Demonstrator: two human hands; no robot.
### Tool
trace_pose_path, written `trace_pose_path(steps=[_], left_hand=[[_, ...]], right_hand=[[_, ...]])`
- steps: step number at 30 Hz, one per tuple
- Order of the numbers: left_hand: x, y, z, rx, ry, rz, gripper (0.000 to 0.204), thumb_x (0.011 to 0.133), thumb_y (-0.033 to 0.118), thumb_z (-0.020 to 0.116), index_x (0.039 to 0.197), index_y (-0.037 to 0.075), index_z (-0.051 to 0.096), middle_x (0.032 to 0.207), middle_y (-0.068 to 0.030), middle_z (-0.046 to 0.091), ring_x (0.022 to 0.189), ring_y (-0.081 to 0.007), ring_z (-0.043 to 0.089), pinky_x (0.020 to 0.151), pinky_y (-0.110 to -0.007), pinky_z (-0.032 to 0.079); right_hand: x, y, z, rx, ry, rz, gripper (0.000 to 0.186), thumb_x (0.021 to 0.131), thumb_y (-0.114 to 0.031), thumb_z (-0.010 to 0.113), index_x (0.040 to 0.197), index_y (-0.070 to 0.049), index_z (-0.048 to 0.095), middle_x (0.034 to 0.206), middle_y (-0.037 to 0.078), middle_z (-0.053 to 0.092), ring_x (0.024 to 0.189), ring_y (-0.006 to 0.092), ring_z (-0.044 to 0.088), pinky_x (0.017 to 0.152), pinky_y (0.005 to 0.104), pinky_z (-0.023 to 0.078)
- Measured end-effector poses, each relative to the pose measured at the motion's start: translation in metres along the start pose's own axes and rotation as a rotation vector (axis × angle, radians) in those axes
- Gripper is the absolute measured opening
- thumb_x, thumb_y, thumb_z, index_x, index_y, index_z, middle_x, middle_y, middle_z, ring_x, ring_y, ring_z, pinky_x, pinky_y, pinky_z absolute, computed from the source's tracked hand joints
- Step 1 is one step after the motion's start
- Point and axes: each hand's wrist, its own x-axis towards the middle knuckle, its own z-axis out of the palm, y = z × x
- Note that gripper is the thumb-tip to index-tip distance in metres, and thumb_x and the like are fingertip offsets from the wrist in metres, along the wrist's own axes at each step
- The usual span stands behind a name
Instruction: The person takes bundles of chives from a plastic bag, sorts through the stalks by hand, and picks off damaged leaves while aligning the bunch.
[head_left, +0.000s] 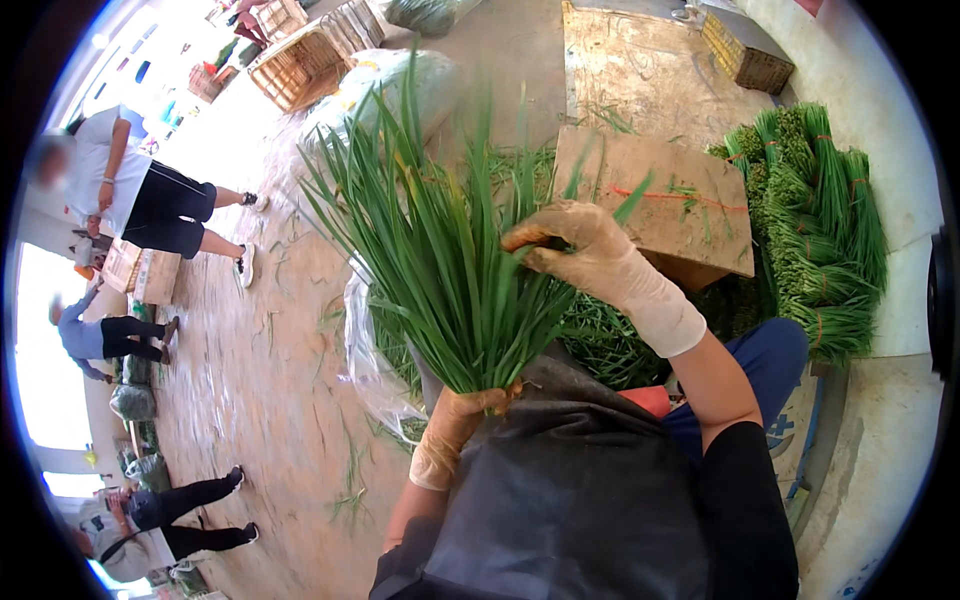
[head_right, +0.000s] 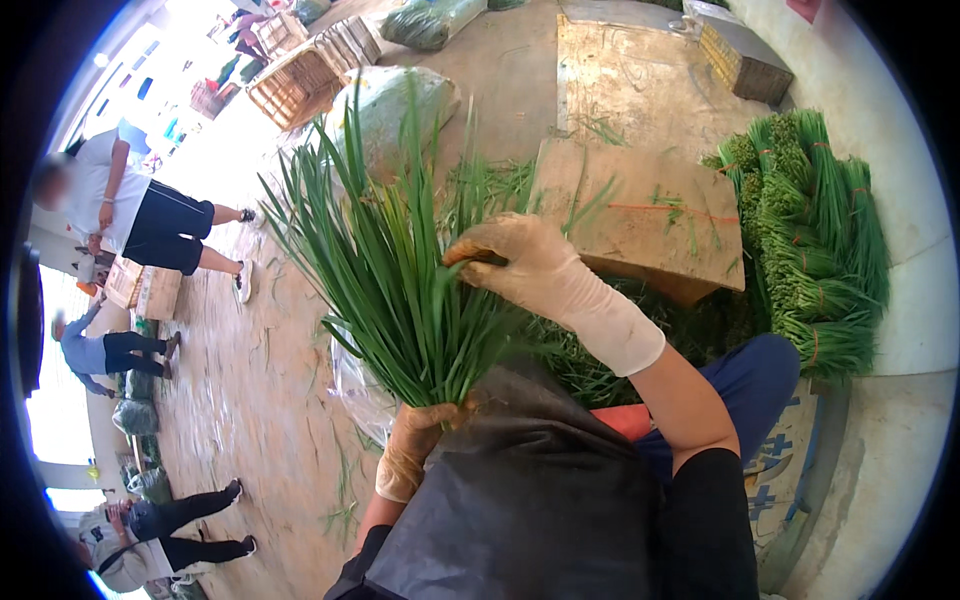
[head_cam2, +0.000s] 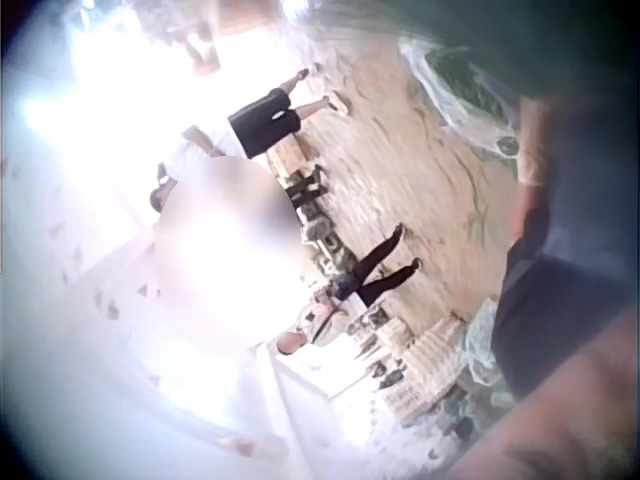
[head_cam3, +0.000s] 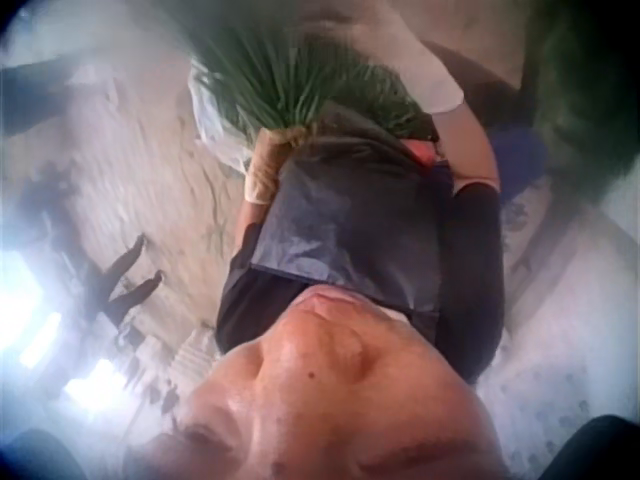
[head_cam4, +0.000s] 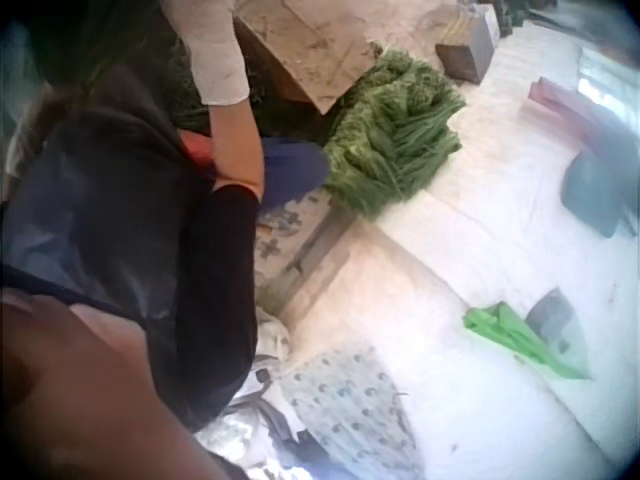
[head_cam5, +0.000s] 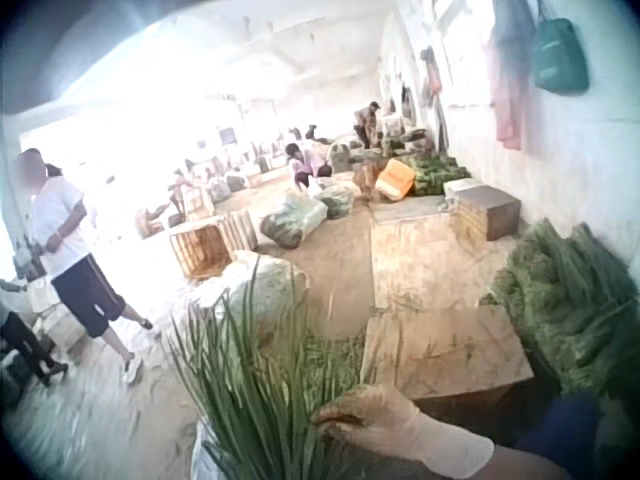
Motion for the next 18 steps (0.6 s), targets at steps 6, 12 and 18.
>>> trace_pose_path(steps=[6,12,18], left_hand=[[-0.009,-0.003,-0.009,-0.172,0.003,0.043,0.039,0.067,0.006,0.069,0.104,-0.004,0.06,0.087,-0.0123,0.065,0.066,-0.0153,0.056,0.058,-0.025,0.042],[-0.007,-0.012,-0.011,-0.143,0.043,0.039,0.039,0.067,-0.001,0.064,0.105,-0.002,0.06,0.091,-0.0126,0.066,0.07,-0.015,0.057,0.059,-0.024,0.042],[-0.006,-0.023,-0.012,-0.082,0.104,0.032,0.041,0.067,-0.001,0.068,0.107,-0.004,0.059,0.094,-0.016,0.067,0.066,-0.018,0.055,0.057,-0.027,0.042]], right_hand=[[-0.051,0.018,-0.012,0.133,0.047,0.191,0.018,0.077,-0.001,0.066,0.095,-0.005,0.071,0.077,0.007,0.064,0.072,0.0145,0.059,0.068,0.0265,0.047],[-0.094,0.049,-0.021,-0.19,0.065,0.162,0.027,0.075,0.003,0.067,0.101,-0.005,0.068,0.085,0.01,0.065,0.077,0.0179,0.06,0.072,0.0296,0.048],[-0.09,0.029,-0.035,-0.632,0.221,0.25,0.033,0.081,-0.007,0.065,0.114,-0.009,0.062,0.106,0.01,0.065,0.089,0.0255,0.061,0.076,0.0394,0.048]])
